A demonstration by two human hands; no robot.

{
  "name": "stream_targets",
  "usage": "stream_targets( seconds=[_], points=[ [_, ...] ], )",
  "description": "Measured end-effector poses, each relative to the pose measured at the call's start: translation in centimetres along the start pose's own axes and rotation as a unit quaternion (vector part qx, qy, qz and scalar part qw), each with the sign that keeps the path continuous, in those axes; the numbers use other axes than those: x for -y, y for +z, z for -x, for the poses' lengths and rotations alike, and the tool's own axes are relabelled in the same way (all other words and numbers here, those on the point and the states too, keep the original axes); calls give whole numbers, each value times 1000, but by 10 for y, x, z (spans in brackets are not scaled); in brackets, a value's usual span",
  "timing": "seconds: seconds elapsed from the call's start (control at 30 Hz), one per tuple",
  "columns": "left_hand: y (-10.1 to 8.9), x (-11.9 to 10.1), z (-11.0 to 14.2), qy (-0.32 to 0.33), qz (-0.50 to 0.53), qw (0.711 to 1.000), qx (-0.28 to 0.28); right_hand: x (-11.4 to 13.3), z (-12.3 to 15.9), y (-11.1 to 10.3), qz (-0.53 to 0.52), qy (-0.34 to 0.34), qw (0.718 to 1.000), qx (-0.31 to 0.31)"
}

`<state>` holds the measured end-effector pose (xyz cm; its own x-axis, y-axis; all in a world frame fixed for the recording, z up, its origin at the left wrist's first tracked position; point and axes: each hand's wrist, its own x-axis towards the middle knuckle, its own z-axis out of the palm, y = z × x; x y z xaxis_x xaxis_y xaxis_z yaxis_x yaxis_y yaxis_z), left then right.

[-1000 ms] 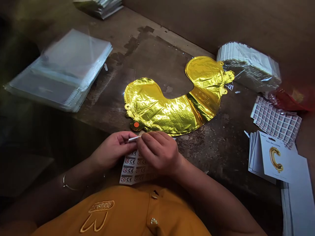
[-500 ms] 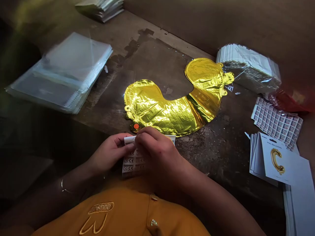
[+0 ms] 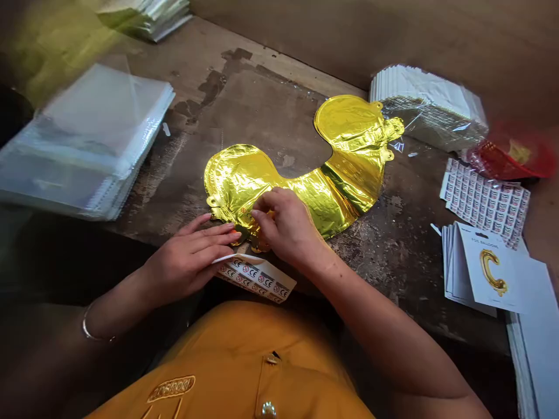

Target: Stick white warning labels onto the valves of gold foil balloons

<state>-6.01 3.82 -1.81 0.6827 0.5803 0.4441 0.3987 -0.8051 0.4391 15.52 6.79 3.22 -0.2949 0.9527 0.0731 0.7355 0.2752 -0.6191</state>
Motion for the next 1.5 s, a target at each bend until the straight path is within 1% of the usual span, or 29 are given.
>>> stream_targets(
  seconds=[0.1,0.23,0.57,0.7,0.87,1.07,1.33,1.5],
  points=[
    [5,1,2,3,-10,1000,-7,-4,-5,4,-6,6,999,38],
    [4,-1,1,-3,-9,1000,-10,-6,-8,4,-5,3,997,76],
    [4,1,-1,-9,-10,1000,-14,-3,-15,1,-19,9,992,122],
    [3,1,0,-12,-8,1000,-10,-5,-15,2,-12,13,992,124],
    [3,1,0,-17,-2,1000,-3,-7,-16,3,-35,30,992,119],
    [3,0,-1,-14,-3,1000,-11,-7,-16,4,-49,20,989,136],
    [3,1,-1,-16,-5,1000,-10,-2,-17,6,31,8,990,137],
    [4,1,0,-15,-5,1000,-6,-1,-15,10,74,-13,992,98]
  ],
)
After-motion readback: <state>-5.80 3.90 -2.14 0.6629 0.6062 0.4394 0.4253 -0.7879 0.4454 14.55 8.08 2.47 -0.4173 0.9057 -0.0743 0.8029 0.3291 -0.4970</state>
